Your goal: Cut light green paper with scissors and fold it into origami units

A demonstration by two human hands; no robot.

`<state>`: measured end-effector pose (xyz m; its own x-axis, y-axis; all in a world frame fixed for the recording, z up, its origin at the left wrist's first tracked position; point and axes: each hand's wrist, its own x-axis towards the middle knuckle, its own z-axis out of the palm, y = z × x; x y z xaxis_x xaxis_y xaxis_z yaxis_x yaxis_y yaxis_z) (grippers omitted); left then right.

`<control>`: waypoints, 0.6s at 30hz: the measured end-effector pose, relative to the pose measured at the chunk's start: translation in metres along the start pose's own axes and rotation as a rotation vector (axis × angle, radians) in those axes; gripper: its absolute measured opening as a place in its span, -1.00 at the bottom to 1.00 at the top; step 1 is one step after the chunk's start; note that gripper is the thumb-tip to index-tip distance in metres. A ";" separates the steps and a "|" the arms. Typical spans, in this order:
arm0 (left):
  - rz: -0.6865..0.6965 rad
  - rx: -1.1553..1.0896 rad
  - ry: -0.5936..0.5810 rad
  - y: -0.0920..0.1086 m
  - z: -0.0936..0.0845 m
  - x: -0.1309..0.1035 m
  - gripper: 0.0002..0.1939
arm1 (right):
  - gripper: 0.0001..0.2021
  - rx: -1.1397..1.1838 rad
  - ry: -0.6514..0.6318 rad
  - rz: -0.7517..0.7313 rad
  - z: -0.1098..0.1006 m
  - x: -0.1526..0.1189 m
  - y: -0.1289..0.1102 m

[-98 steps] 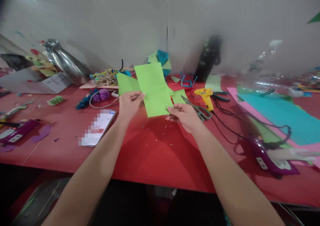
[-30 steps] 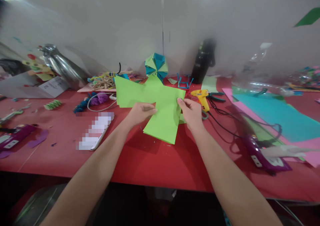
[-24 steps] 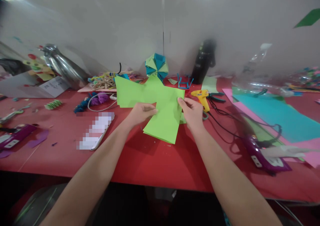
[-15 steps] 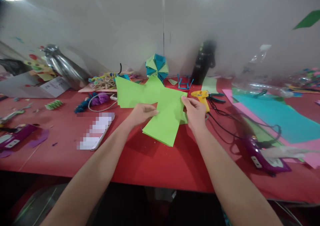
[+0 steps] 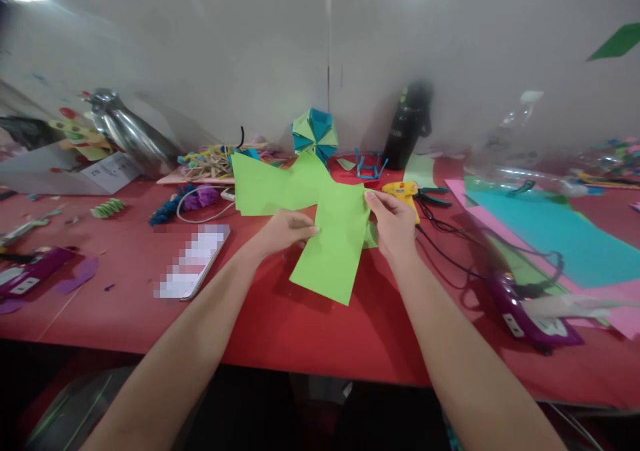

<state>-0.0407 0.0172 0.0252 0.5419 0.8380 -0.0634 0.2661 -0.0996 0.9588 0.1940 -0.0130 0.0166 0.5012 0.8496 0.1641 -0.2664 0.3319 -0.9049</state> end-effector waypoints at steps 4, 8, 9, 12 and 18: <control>-0.001 -0.028 -0.063 0.004 -0.006 -0.004 -0.73 | -0.78 -0.045 -0.055 0.002 0.002 -0.005 -0.002; 0.047 -0.111 0.084 0.008 -0.007 -0.002 -0.61 | -0.78 -0.053 -0.083 0.024 0.004 -0.010 -0.004; 0.039 -0.169 0.121 0.009 -0.005 -0.001 -0.58 | -0.78 -0.045 -0.087 0.036 0.005 -0.011 -0.005; 0.044 -0.319 0.234 0.011 0.000 0.002 -0.53 | -0.76 -0.024 -0.086 0.085 0.007 -0.014 -0.007; 0.161 -0.367 0.296 0.015 0.005 0.001 -0.60 | -0.72 -0.042 -0.067 0.127 0.014 -0.022 -0.011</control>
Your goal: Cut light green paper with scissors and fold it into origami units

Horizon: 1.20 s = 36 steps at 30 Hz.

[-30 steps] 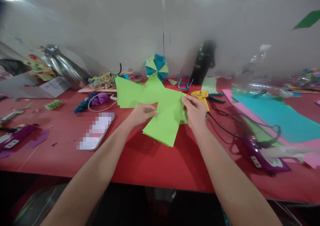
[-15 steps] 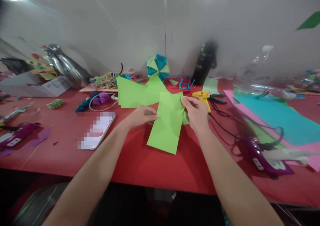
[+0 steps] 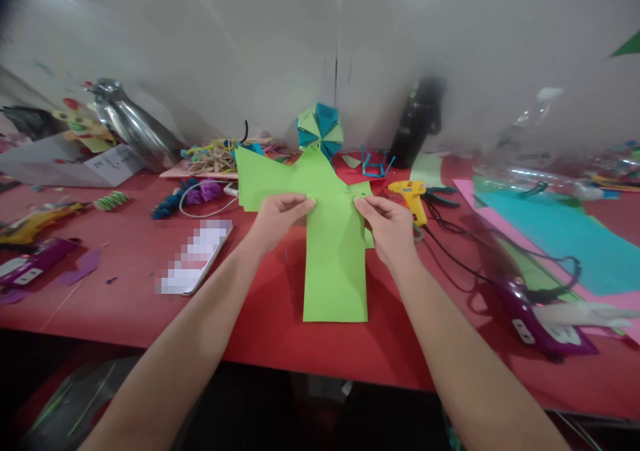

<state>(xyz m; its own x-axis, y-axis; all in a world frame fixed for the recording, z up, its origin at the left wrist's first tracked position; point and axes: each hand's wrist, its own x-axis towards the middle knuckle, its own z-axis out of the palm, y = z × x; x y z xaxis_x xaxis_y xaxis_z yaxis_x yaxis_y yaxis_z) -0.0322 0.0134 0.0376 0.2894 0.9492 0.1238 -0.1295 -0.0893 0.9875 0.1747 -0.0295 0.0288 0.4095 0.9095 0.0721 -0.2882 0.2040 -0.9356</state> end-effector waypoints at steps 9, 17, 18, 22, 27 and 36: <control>0.100 0.023 0.030 0.006 0.001 -0.004 -0.65 | -0.76 -0.006 -0.034 -0.016 0.001 -0.005 -0.003; 0.104 0.042 0.074 0.005 0.000 -0.003 -0.62 | -0.76 -0.013 -0.053 0.005 0.000 -0.004 -0.003; 0.101 0.042 0.078 0.005 0.000 -0.004 -0.62 | -0.76 -0.019 -0.057 0.006 0.000 -0.004 -0.004; 0.075 0.025 0.078 0.009 0.001 -0.006 -0.60 | -0.78 -0.049 -0.071 -0.017 -0.001 -0.004 -0.003; 0.043 -0.003 0.092 0.012 0.002 -0.007 -0.57 | -0.77 -0.045 -0.077 -0.004 -0.003 -0.004 -0.003; 0.021 -0.037 0.072 0.013 0.002 -0.006 -0.60 | -0.77 -0.040 -0.092 0.018 -0.003 -0.003 -0.005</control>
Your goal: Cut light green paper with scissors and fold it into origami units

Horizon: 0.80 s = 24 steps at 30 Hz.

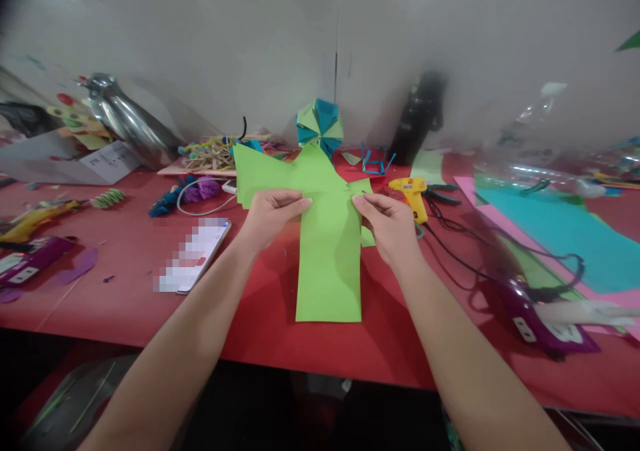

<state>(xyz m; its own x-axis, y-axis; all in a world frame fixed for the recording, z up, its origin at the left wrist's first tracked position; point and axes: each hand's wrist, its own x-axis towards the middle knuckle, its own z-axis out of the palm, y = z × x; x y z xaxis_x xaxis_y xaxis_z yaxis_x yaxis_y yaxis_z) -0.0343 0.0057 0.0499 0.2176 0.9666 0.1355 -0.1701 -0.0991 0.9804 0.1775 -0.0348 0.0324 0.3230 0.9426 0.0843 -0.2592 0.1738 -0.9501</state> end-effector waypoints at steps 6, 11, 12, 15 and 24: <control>-0.006 -0.004 0.015 -0.002 -0.001 0.001 -0.60 | -0.77 -0.003 -0.015 0.009 -0.001 0.001 0.000; -0.009 0.016 0.023 -0.004 -0.003 0.002 -0.57 | -0.75 -0.006 -0.022 0.017 -0.001 0.001 0.000; -0.008 0.021 0.021 -0.005 -0.003 0.002 -0.56 | -0.75 -0.009 -0.024 0.022 -0.001 0.001 0.000; -0.004 0.041 0.014 -0.006 -0.004 0.003 -0.55 | -0.74 -0.019 -0.027 0.033 -0.002 0.001 0.001; 0.117 0.258 0.052 -0.014 0.001 0.001 -0.66 | -0.58 -0.102 -0.110 0.133 0.002 -0.004 0.006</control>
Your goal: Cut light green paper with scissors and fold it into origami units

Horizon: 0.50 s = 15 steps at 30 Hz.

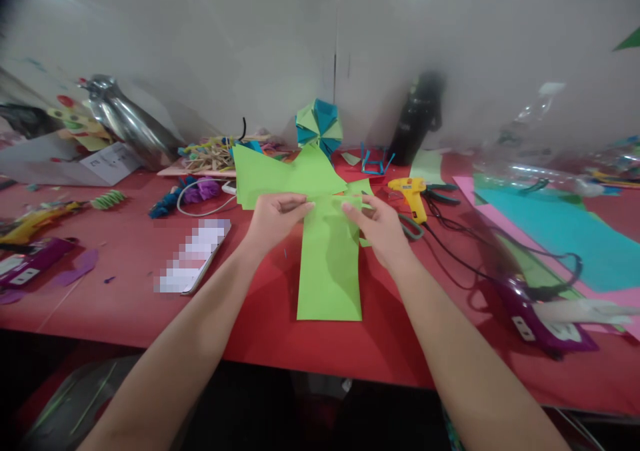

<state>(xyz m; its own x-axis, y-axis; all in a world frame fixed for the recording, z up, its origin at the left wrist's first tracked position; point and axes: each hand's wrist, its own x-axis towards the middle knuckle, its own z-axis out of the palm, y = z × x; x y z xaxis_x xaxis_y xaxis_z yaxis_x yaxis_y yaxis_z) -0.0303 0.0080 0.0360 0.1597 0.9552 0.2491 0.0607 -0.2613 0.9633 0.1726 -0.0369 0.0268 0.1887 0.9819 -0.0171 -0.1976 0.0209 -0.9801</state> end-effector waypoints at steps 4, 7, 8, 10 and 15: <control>0.002 -0.006 -0.002 0.000 0.002 -0.001 -0.66 | -0.59 0.005 -0.099 0.052 0.004 -0.002 0.003; -0.032 -0.080 0.009 0.001 0.002 0.000 -0.62 | -0.63 0.010 -0.080 0.031 0.002 0.001 0.007; -0.046 -0.107 0.008 0.001 0.002 0.001 -0.61 | -0.63 0.013 -0.083 0.014 0.000 0.002 0.007; -0.069 -0.145 0.003 0.002 0.001 0.002 -0.59 | -0.63 0.023 -0.099 -0.022 -0.002 0.003 0.008; -0.096 -0.182 -0.002 0.005 0.000 0.002 -0.54 | -0.62 0.029 -0.116 -0.067 -0.001 0.001 0.006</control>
<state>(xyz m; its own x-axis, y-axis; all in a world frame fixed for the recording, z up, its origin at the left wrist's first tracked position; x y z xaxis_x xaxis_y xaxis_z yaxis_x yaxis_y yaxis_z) -0.0297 0.0083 0.0418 0.1633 0.9742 0.1556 -0.1033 -0.1399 0.9848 0.1730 -0.0360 0.0203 0.0904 0.9932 0.0732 -0.2163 0.0913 -0.9721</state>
